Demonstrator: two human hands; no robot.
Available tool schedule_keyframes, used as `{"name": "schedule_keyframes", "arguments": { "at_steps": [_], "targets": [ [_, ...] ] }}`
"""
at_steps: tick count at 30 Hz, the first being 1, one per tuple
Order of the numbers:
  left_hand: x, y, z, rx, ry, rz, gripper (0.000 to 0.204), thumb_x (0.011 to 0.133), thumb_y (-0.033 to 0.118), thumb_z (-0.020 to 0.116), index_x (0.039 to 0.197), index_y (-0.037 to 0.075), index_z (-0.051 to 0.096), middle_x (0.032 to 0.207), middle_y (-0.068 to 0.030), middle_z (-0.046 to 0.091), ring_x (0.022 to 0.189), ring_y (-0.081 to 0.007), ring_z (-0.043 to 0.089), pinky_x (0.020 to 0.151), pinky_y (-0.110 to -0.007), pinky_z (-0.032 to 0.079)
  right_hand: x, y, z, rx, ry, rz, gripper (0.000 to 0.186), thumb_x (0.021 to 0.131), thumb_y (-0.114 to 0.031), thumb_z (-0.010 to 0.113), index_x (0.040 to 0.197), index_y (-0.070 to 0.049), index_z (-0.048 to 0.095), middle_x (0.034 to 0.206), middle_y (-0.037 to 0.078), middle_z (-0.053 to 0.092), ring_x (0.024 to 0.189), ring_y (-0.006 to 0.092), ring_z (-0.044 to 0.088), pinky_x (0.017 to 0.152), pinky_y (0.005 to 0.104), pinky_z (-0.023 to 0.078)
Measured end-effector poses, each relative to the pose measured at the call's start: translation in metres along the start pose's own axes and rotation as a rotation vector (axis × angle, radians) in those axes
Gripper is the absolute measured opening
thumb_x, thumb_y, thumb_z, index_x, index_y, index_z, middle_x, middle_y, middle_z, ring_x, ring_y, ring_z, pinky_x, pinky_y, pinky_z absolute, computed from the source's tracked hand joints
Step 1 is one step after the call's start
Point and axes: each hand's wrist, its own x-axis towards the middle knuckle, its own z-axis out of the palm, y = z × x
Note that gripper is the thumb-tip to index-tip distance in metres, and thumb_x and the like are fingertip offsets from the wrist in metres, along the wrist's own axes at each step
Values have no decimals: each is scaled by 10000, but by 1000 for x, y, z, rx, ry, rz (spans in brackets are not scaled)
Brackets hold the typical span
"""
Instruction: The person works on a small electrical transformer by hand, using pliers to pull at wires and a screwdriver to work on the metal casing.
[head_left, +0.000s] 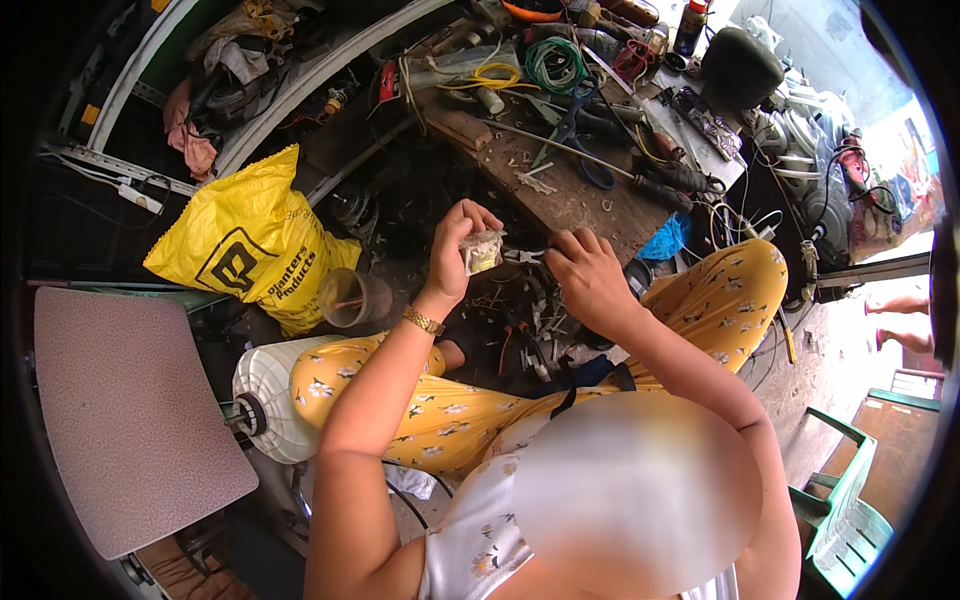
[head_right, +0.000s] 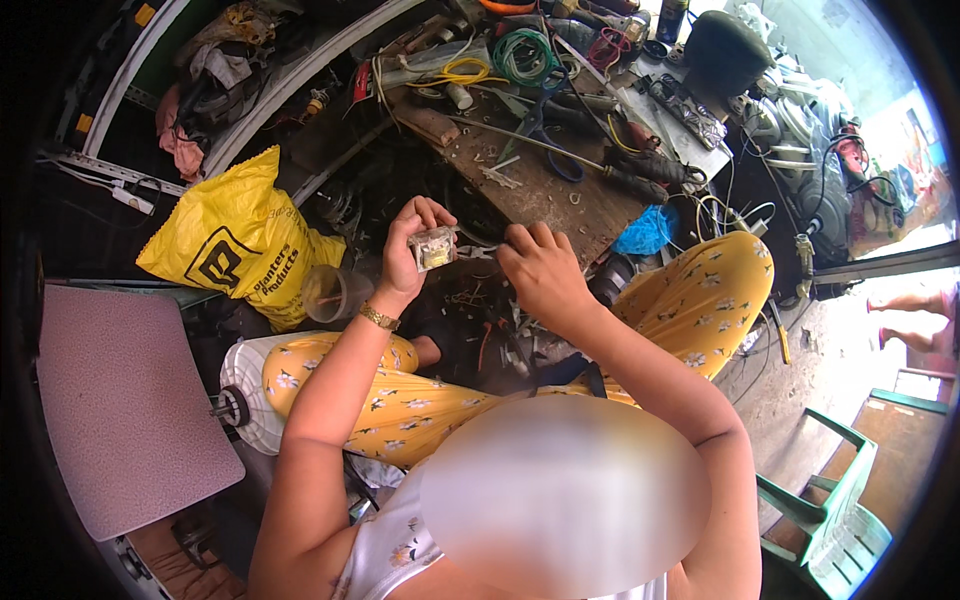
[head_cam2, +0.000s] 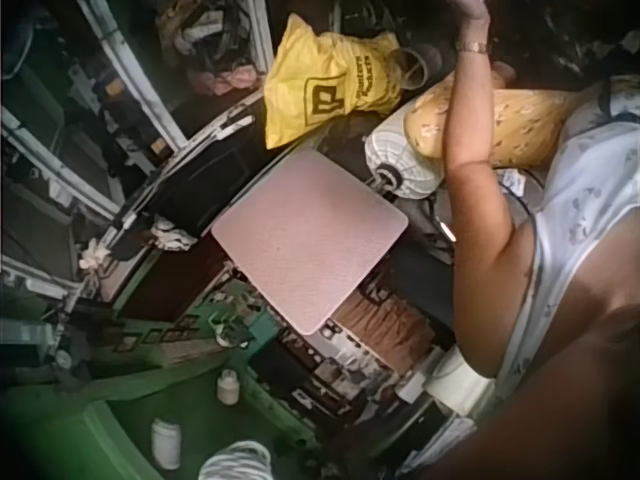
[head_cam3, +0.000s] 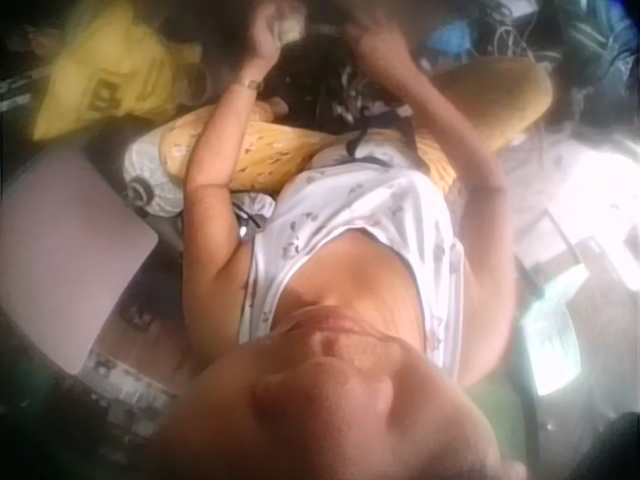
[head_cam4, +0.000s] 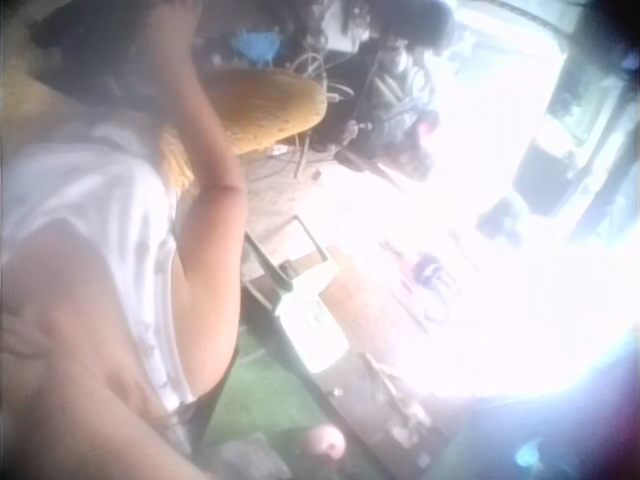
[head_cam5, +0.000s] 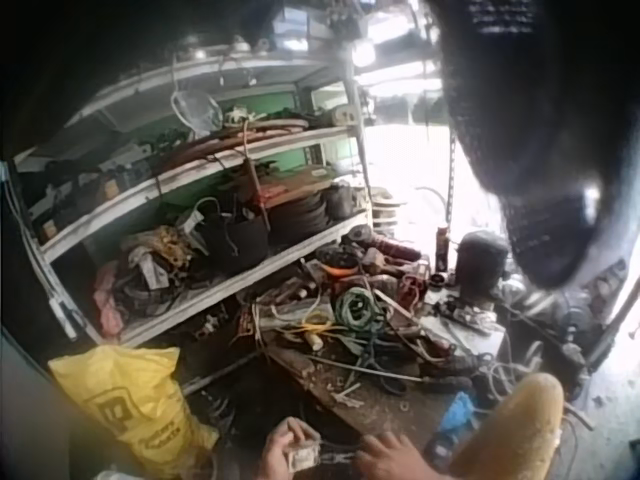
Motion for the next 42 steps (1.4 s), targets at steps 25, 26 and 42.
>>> {"name": "schedule_keyframes", "arguments": {
  "at_steps": [25, 26, 42],
  "targets": [
    [-4, -3, 6, -12, 26, -32, 123, 823, 177, 431, 741, 86, 413, 843, -68, 517, 838, -122, 537, 579, -280, 544, 22, 2, -7, -34, -63, -125, 164, 744, -162, 649, 874, -64, 631, 951, 79, 577, 892, 290, 588, 684, 420, 509],
    [-3, -5, 6, -13, 34, -9, 117, 822, 170, 431, 742, 86, 416, 844, -70, 523, 823, -122, 545, 576, -280, 543, 23, 3, -6, 7, -79, -102, 170, 735, -151, 655, 874, -57, 629, 941, 93, 585, 869, 310, 606, 679, 428, 518],
    [4, -19, 0, -134, 245, 186, 114, 800, 154, 441, 726, 68, 445, 869, -92, 590, 720, -157, 556, 701, -330, 522, 37, -15, 19, 1621, -503, 800, 88, 761, 25, 490, 736, -58, 499, 710, 77, 576, 563, 176, 544, 468, 314, 407]
  ]
}}
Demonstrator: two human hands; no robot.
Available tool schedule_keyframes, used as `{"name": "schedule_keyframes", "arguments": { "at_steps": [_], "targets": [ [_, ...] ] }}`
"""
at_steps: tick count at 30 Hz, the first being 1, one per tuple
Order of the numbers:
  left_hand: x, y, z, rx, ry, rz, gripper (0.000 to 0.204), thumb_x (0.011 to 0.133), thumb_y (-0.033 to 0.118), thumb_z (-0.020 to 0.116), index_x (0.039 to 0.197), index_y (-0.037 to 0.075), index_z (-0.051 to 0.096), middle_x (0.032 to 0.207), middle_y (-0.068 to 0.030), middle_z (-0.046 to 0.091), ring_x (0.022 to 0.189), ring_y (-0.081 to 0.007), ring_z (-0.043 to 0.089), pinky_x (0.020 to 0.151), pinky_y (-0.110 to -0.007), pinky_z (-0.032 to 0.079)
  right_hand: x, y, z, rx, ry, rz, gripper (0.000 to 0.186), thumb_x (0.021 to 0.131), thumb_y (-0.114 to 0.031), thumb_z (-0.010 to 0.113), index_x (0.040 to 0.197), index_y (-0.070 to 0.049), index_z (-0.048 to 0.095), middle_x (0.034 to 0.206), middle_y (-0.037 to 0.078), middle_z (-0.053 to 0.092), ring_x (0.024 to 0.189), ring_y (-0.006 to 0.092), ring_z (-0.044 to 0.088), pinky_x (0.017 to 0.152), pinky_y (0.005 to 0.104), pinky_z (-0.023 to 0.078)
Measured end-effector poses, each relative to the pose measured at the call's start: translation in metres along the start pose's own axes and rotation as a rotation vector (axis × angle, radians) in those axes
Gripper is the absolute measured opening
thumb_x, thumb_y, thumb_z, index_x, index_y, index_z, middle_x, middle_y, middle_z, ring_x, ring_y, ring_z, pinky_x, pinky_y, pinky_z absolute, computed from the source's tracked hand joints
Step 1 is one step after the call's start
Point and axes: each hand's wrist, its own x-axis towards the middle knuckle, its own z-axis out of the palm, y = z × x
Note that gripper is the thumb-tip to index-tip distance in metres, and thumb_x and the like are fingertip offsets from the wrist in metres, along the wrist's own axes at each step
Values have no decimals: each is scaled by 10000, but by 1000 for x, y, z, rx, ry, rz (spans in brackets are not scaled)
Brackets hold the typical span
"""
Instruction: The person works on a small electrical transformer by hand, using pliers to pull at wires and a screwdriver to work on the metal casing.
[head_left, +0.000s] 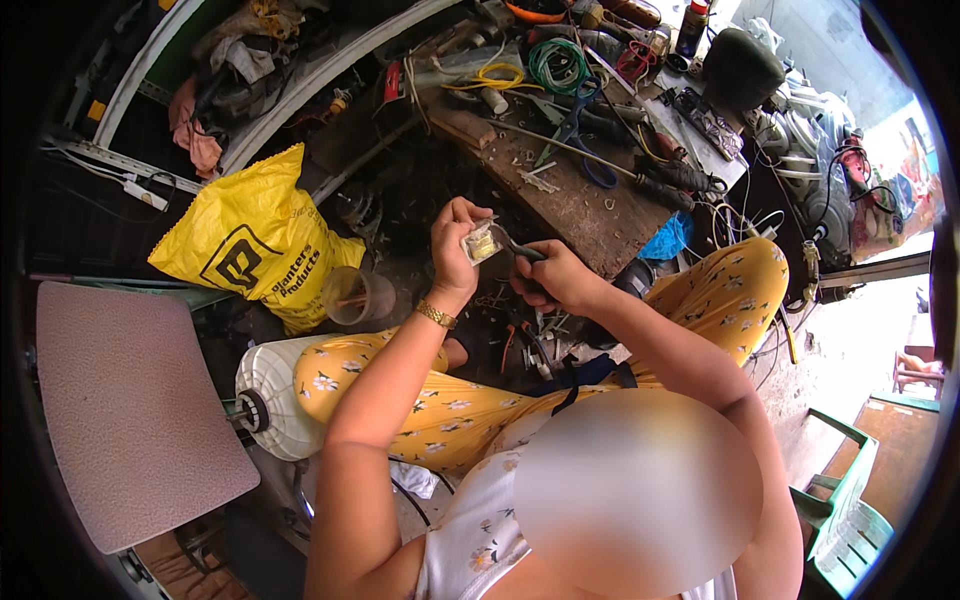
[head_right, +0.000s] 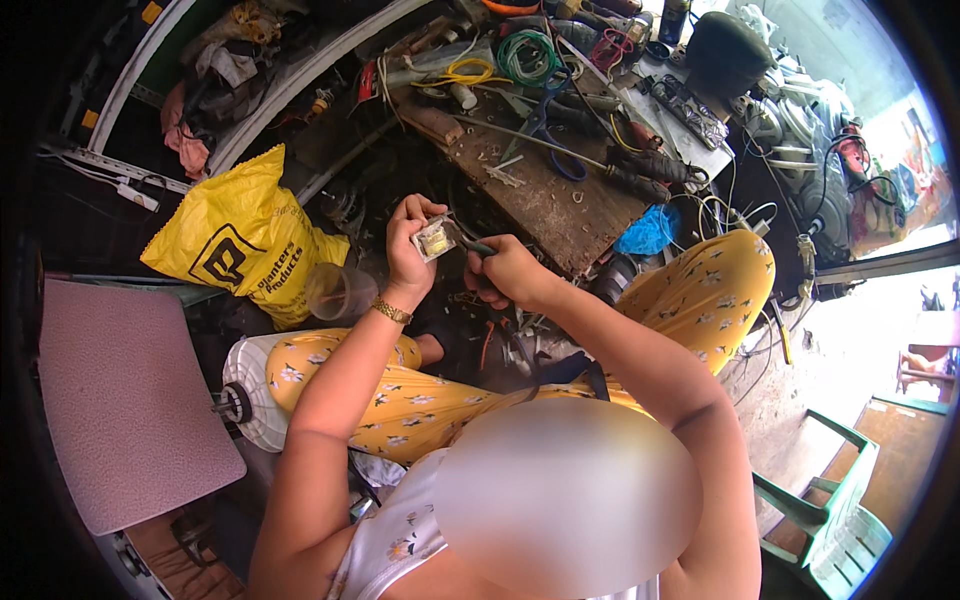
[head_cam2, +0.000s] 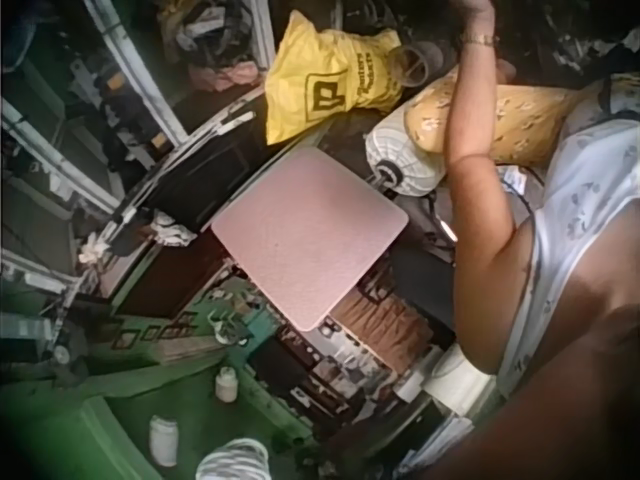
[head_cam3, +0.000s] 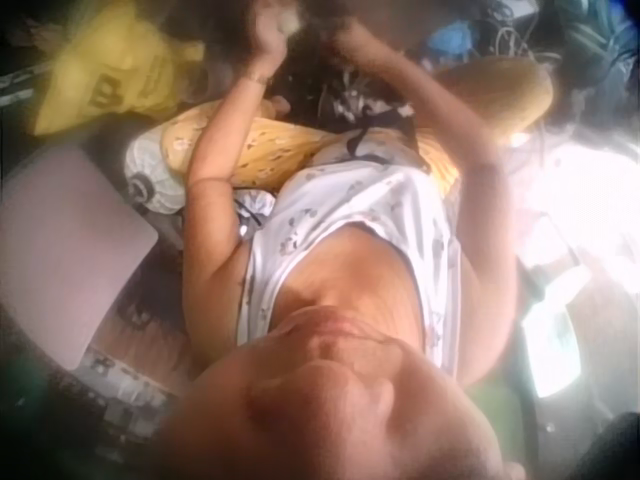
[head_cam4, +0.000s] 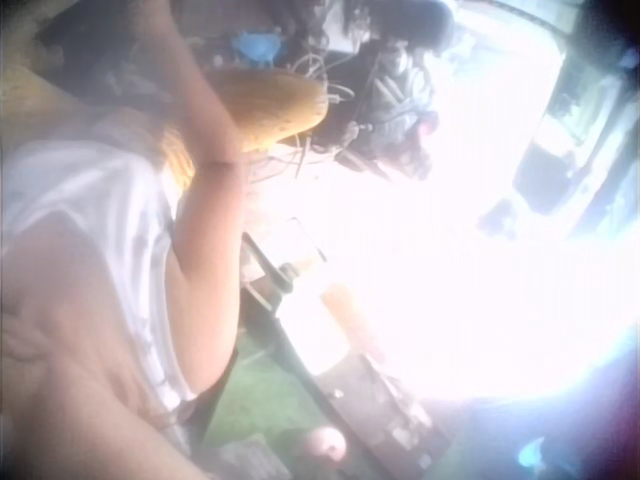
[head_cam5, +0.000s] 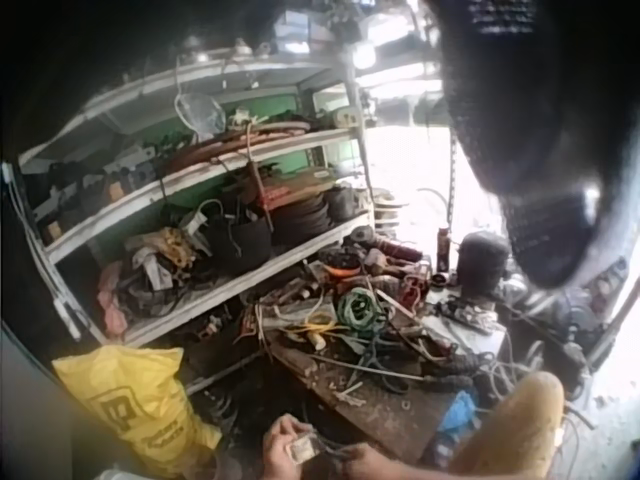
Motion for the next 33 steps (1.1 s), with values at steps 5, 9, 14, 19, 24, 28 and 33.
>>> {"name": "schedule_keyframes", "arguments": {
  "at_steps": [5, 9, 14, 19, 24, 28, 33],
  "targets": [
    [-3, 4, 0, -453, 332, -510, 153, 840, 231, 447, 803, 101, 518, 942, -121, 612, 794, -264, 585, 764, -461, 520, -1, -10, -17, -329, 110, -341, 164, 743, 37, 474, 867, -47, 542, 820, 112, 594, 611, 203, 552, 525, 337, 434],
    [5, 7, -12, -484, 493, -720, 290, 891, 340, 442, 809, 96, 576, 921, -104, 622, 834, -258, 590, 767, -455, 505, -13, -1, -17, -1558, 473, -692, 319, 725, -57, 631, 1043, -42, 630, 1170, 157, 568, 1054, 313, 565, 902, 436, 437],
    [3, 9, 2, -426, 525, -689, 276, 887, 353, 441, 789, 120, 555, 899, -84, 624, 838, -254, 587, 764, -454, 487, -10, 3, -3, -1810, 546, -692, 295, 774, -127, 589, 1050, -30, 632, 1360, 188, 430, 1280, 389, 387, 1007, 570, 317],
    [2, 12, -1, -421, 568, -648, 233, 876, 339, 461, 756, 156, 541, 891, -69, 637, 871, -275, 607, 792, -466, 492, -9, 2, 7, -1838, 574, -755, 281, 807, -155, 555, 1046, -30, 636, 1347, 193, 443, 1264, 400, 401, 986, 590, 331],
    [-1, 11, -1, -418, 555, -631, 251, 868, 366, 456, 732, 166, 521, 888, -49, 626, 820, -245, 588, 749, -436, 479, -10, -2, 9, -1842, 540, -751, 222, 803, -160, 565, 972, -47, 654, 1248, 155, 501, 1126, 349, 482, 919, 543, 380],
    [-2, 16, 3, -363, 517, -648, 223, 843, 346, 467, 703, 175, 498, 877, -38, 619, 806, -235, 588, 746, -425, 482, -15, -12, 9, -1870, 424, -681, 182, 758, -124, 583, 917, -51, 633, 1167, 114, 529, 1063, 294, 497, 860, 398, 409],
    [-3, 16, 4, -332, 546, -583, 186, 820, 309, 489, 676, 192, 504, 874, -38, 628, 808, -238, 599, 772, -426, 477, -13, -19, 5, -1964, 350, -815, 136, 773, -159, 597, 855, -73, 663, 995, 72, 568, 955, 267, 538, 753, 360, 452]
  ]
}}
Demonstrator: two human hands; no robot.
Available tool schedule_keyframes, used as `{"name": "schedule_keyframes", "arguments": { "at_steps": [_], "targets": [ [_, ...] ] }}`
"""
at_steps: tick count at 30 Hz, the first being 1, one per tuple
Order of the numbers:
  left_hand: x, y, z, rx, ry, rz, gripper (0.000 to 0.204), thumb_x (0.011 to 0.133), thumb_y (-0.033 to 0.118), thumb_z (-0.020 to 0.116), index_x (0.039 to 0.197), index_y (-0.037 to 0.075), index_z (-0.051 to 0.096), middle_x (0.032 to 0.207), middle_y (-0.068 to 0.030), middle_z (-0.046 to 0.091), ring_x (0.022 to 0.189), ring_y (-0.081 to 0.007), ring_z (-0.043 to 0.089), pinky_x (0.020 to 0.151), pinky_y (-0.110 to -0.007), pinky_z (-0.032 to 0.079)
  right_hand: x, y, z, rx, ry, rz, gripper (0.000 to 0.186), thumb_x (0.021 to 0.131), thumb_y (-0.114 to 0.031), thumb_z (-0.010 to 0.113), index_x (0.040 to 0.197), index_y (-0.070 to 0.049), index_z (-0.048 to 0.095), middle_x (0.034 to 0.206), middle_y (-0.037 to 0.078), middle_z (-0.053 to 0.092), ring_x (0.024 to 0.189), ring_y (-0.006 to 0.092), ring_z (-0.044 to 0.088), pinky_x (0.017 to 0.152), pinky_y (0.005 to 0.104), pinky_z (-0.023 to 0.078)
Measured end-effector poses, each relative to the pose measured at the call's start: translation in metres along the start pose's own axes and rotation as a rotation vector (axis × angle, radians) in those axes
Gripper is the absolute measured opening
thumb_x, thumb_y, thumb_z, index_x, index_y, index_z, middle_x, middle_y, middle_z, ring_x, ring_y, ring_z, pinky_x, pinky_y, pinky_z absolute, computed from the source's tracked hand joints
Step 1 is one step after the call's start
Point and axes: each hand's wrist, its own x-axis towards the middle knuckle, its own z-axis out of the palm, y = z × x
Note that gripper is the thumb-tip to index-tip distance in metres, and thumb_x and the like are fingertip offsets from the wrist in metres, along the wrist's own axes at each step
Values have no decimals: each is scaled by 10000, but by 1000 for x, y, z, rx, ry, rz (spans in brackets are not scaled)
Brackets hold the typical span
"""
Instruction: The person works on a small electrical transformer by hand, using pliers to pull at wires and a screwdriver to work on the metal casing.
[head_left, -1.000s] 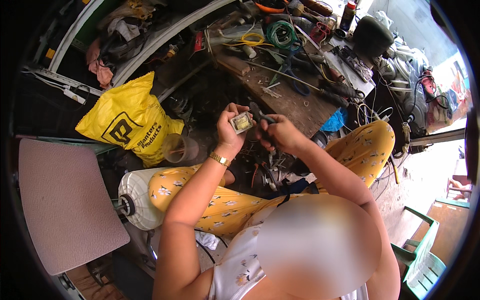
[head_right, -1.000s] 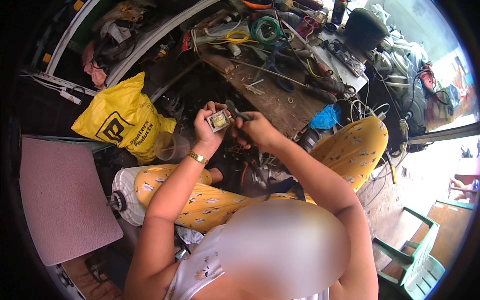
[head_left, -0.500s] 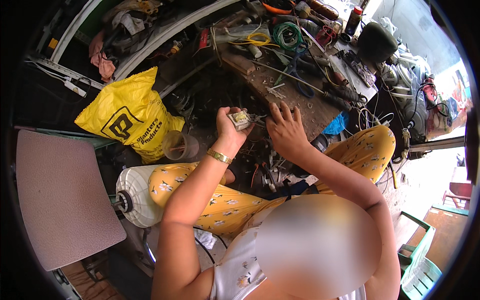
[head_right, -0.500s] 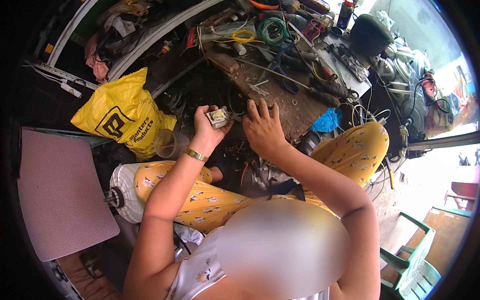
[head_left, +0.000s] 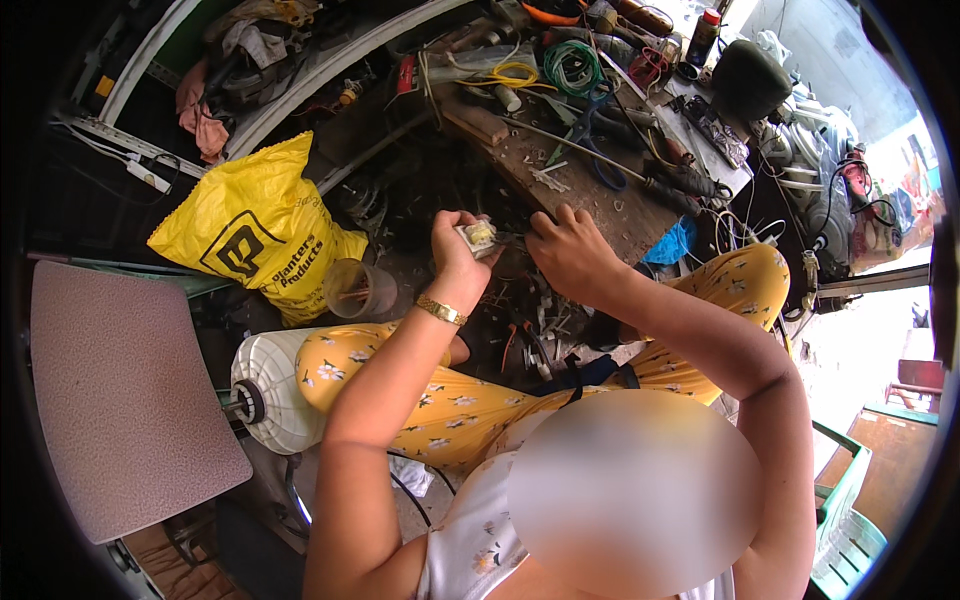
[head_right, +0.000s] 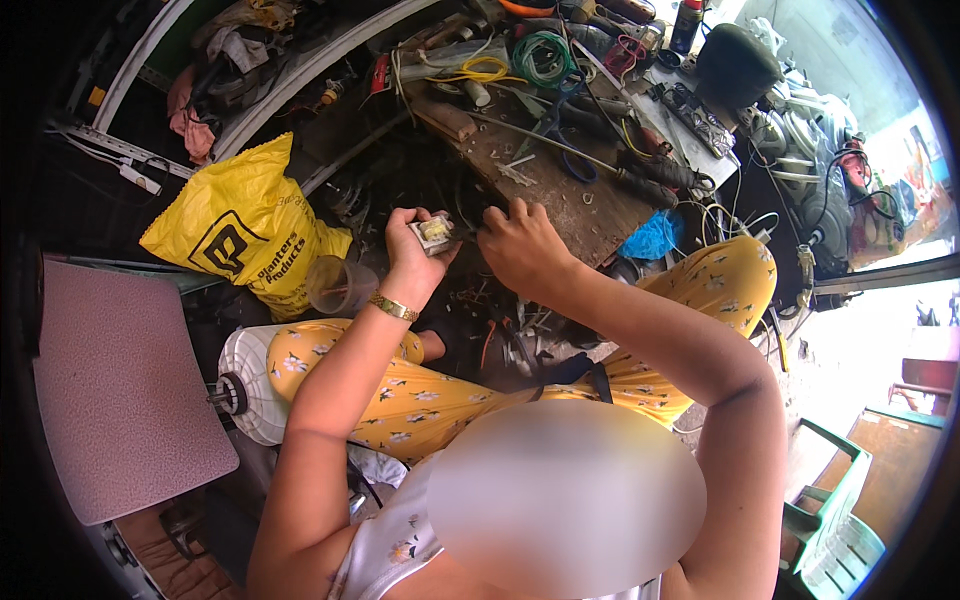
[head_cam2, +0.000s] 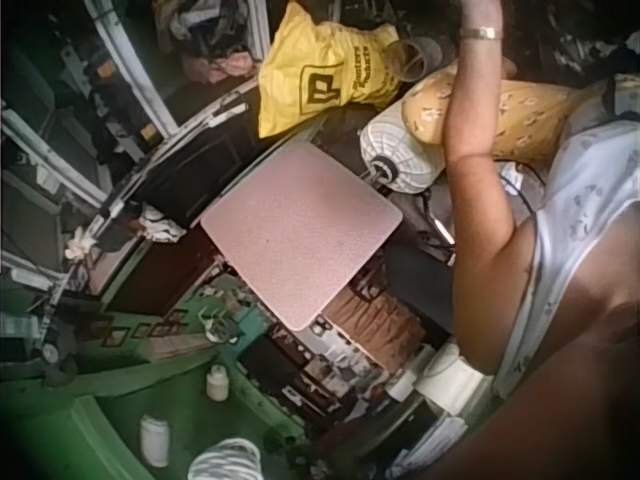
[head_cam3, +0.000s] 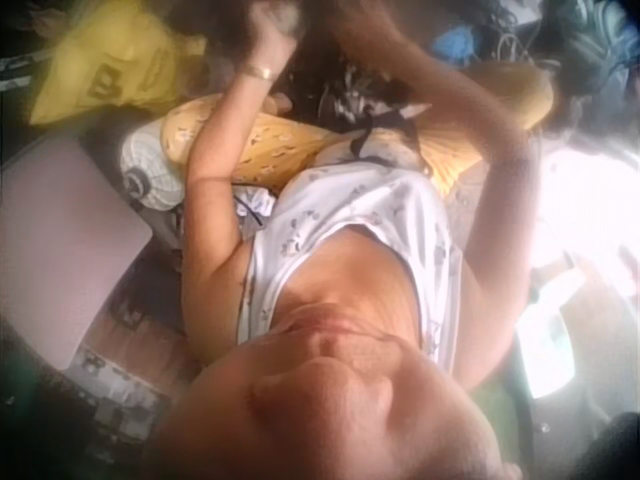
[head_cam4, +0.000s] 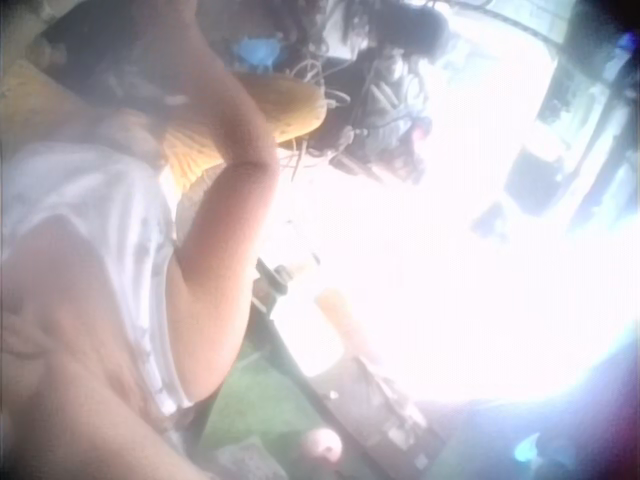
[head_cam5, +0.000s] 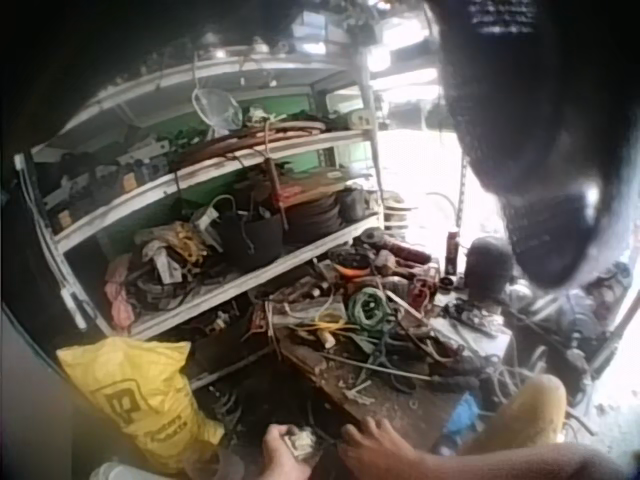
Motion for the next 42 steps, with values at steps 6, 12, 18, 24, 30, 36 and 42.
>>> {"name": "schedule_keyframes", "arguments": {
  "at_steps": [6, 12, 18, 24, 30, 36, 42],
  "targets": [
    [2, 13, 2, -88, 0, -114, 171, 809, 263, 471, 670, 168, 499, 876, -68, 620, 813, -246, 579, 790, -422, 440, 7, 13, 8, 142, 3, -34, 134, 759, -150, 603, 862, -97, 670, 1008, 56, 560, 978, 262, 535, 781, 385, 452],
    [0, 14, 1, -172, -90, -115, 176, 804, 241, 480, 652, 153, 498, 883, -83, 615, 840, -247, 574, 812, -449, 431, 8, 20, -4, 69, 75, -24, 185, 737, -139, 611, 911, -107, 664, 1054, 52, 541, 1027, 279, 506, 857, 404, 431],
    [-3, 13, 10, -242, -240, 34, 131, 798, 222, 468, 725, 125, 518, 951, -93, 608, 852, -247, 577, 841, -444, 460, 8, 18, 36, 719, 242, 237, 152, 890, -240, 605, 931, -97, 638, 937, 61, 585, 870, 278, 591, 728, 403, 493],
    [-8, 4, 16, 175, -510, 647, 291, 774, 171, 457, 1048, 96, 518, 1122, -84, 544, 1079, -215, 518, 967, -379, 411, 32, -21, 24, 2230, -214, 854, 306, 956, -384, 572, 1031, -89, 605, 861, -1, 602, 762, 128, 581, 630, 332, 526],
    [-4, 5, 7, 373, -609, 505, 590, 796, 133, 475, 1379, 141, 386, 1334, -53, 449, 1181, -189, 466, 994, -372, 392, 39, 6, 26, 1943, 18, 698, 294, 964, -325, 573, 1146, -94, 579, 960, 5, 609, 789, 134, 596, 659, 332, 519],
    [-17, 35, 14, 263, -724, 7, 524, 860, 312, 540, 1337, 107, 468, 1197, -50, 568, 1099, -206, 540, 905, -399, 470, 45, 23, 14, 1023, 426, 198, 219, 882, -154, 610, 1040, -3, 621, 1009, 122, 614, 915, 270, 616, 753, 377, 486],
    [-16, 25, 13, 45, -328, 6, 335, 888, 442, 535, 1059, 162, 601, 996, -21, 617, 941, -219, 597, 766, -382, 508, 18, 18, -9, 428, 347, 288, 234, 761, -59, 578, 982, -6, 638, 1172, 142, 597, 1043, 305, 583, 870, 414, 458]
  ]
}}
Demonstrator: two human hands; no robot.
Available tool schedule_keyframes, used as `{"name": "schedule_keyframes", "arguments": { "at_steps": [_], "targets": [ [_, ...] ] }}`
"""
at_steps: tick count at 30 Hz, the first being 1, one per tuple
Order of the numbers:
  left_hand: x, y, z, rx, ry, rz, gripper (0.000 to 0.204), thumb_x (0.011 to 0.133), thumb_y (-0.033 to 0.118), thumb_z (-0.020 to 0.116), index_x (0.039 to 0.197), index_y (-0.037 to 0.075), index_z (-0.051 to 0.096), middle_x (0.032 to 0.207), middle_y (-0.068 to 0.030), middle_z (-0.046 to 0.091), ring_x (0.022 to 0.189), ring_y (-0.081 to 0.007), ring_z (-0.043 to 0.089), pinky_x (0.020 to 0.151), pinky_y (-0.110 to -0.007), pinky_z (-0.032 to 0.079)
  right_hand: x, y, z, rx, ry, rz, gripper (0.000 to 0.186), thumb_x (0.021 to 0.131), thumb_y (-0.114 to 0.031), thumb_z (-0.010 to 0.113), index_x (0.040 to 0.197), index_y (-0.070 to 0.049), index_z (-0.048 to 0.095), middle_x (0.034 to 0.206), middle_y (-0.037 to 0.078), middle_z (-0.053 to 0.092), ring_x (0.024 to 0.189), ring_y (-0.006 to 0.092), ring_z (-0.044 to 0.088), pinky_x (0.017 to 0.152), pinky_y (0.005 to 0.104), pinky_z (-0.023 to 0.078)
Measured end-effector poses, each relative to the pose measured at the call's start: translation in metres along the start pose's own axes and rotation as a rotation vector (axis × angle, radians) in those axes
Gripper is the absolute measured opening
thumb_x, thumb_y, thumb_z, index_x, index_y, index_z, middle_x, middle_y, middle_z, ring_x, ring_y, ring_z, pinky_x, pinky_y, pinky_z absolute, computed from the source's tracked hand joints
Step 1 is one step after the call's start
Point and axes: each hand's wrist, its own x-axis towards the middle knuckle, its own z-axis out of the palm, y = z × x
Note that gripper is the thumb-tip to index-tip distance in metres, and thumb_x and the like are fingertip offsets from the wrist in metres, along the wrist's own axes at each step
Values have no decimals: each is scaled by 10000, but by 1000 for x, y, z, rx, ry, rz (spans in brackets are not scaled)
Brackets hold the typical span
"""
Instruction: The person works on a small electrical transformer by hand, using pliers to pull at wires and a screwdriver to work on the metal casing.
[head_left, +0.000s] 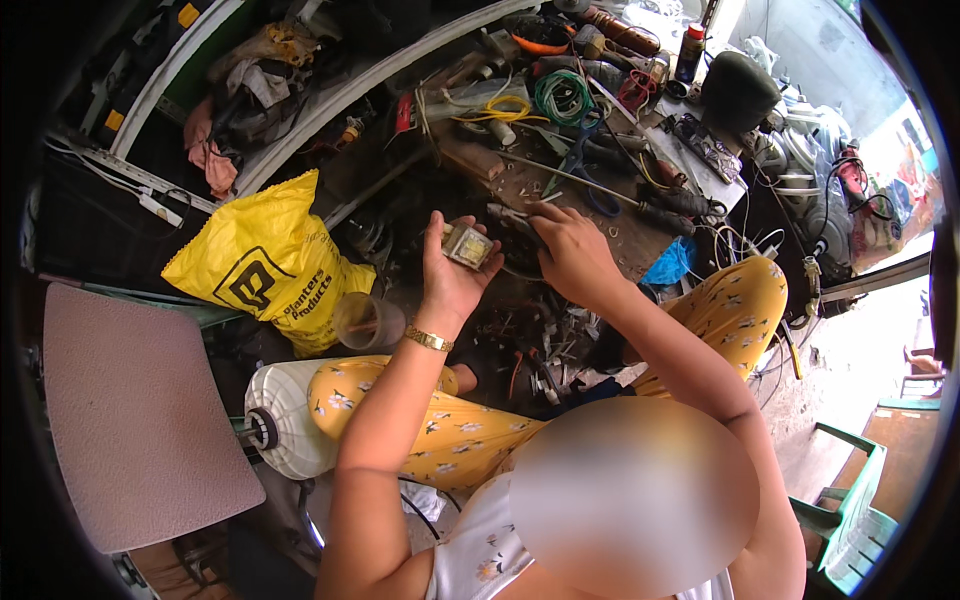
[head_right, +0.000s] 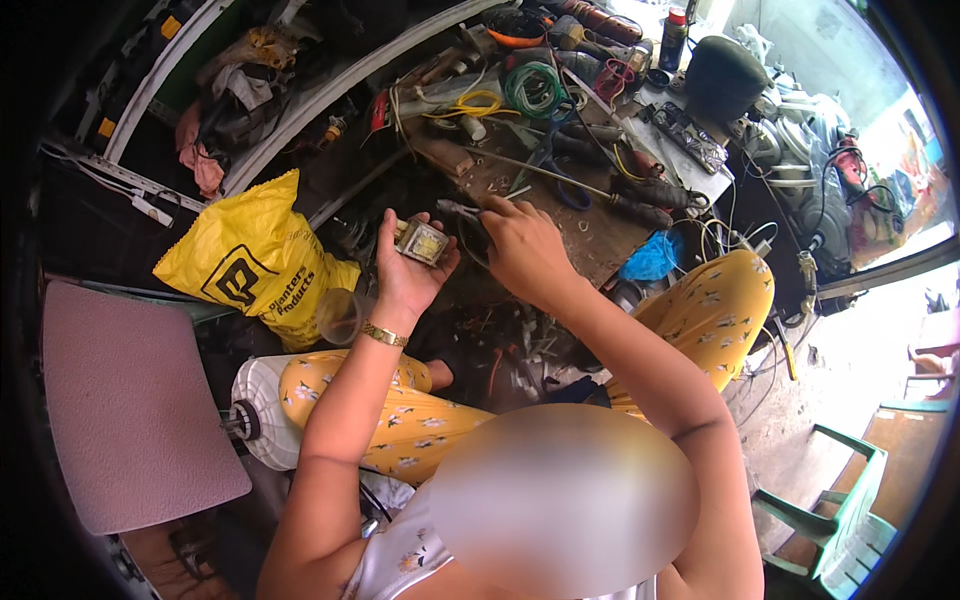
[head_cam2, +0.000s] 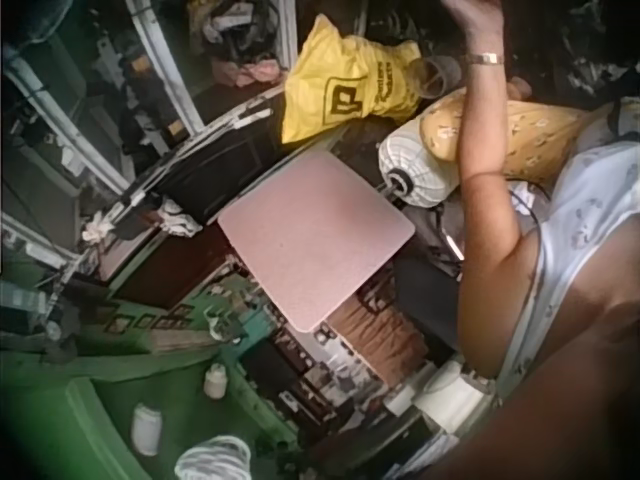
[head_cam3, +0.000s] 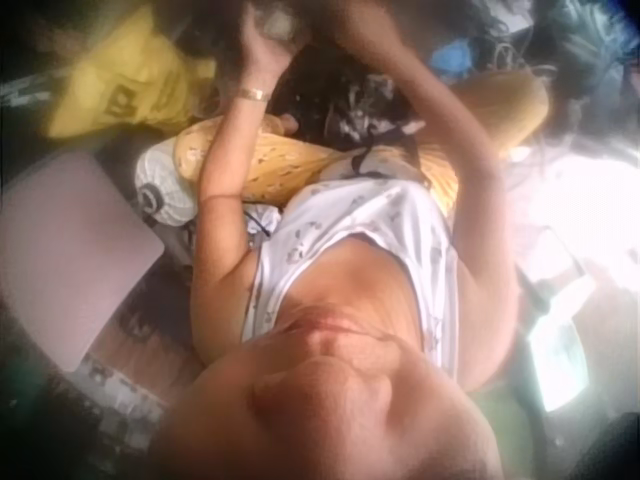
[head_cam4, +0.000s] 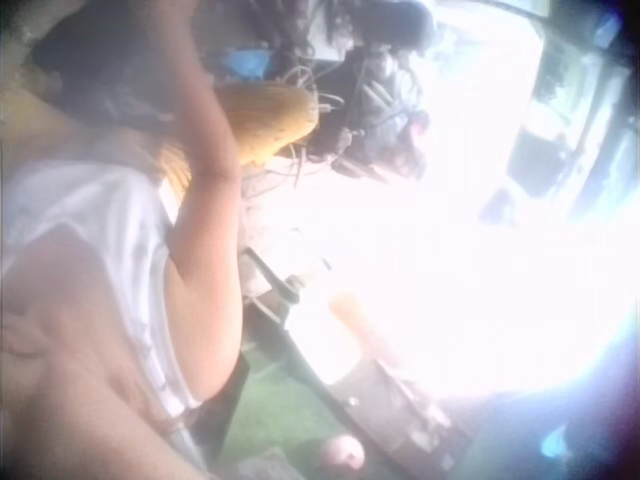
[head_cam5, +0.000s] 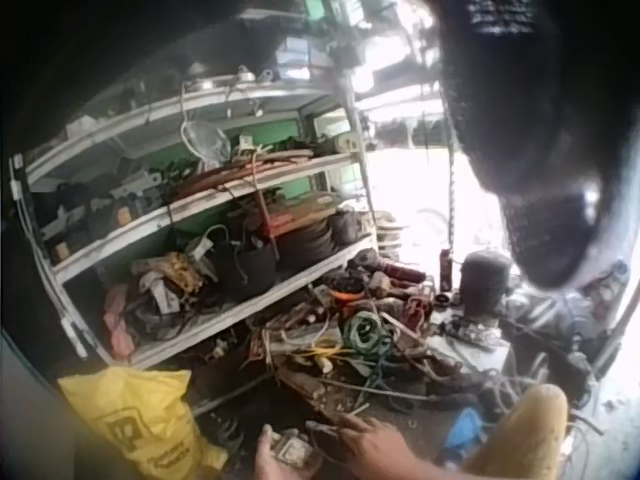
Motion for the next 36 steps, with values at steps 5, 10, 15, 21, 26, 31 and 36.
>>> {"name": "schedule_keyframes", "arguments": {
  "at_steps": [5, 10, 15, 21, 26, 31, 36],
  "targets": [
    [8, -5, -9, 79, 94, 181, 199, 870, 306, 546, 1018, 182, 595, 979, 34, 604, 868, -147, 609, 669, -320, 514, -19, -18, 2, -156, -65, 3, 221, 730, -70, 577, 935, -27, 643, 1208, 139, 595, 1022, 309, 578, 886, 412, 456],
    [9, -13, -8, 126, 83, 259, 187, 844, 255, 537, 1011, 190, 588, 981, 41, 610, 900, -138, 612, 664, -289, 487, -19, -21, 12, -165, -113, 27, 211, 729, -74, 579, 927, -28, 639, 1165, 150, 599, 1013, 327, 577, 862, 418, 465],
    [10, -17, -12, 165, 40, 284, 195, 835, 254, 538, 1013, 191, 585, 977, 42, 611, 927, -143, 615, 627, -256, 465, -20, -25, 13, -160, -181, 69, 204, 729, -75, 586, 922, -32, 636, 1071, 136, 615, 984, 328, 590, 811, 418, 488],
    [9, -19, -10, 184, 3, 331, 178, 832, 215, 509, 990, 163, 573, 943, 28, 591, 849, -118, 600, 566, -227, 436, -19, -19, 16, -122, -216, 81, 178, 744, -96, 596, 909, -43, 635, 948, 109, 627, 882, 329, 613, 724, 436, 511],
    [6, -18, -6, 324, -27, 471, 159, 818, 169, 474, 936, 118, 567, 847, 19, 544, 682, -65, 525, 508, -194, 394, -19, -33, 18, -315, -179, 37, 120, 776, -135, 593, 861, -60, 633, 909, 92, 624, 905, 311, 628, 695, 442, 516],
    [4, -17, 0, 353, 35, 484, 154, 798, 161, 475, 916, 115, 564, 807, 31, 529, 637, -52, 485, 494, -189, 372, -15, -19, 28, -136, -151, 43, 92, 781, -112, 584, 833, -48, 625, 871, 121, 621, 792, 327, 649, 644, 456, 511],
    [17, -18, -18, 281, 30, 420, 202, 776, 166, 484, 961, 148, 565, 900, 25, 584, 773, -119, 583, 509, -215, 381, -18, -13, 48, 215, -120, 242, 71, 779, -62, 590, 788, -5, 630, 713, 189, 622, 661, 332, 639, 627, 447, 487]
  ]
}}
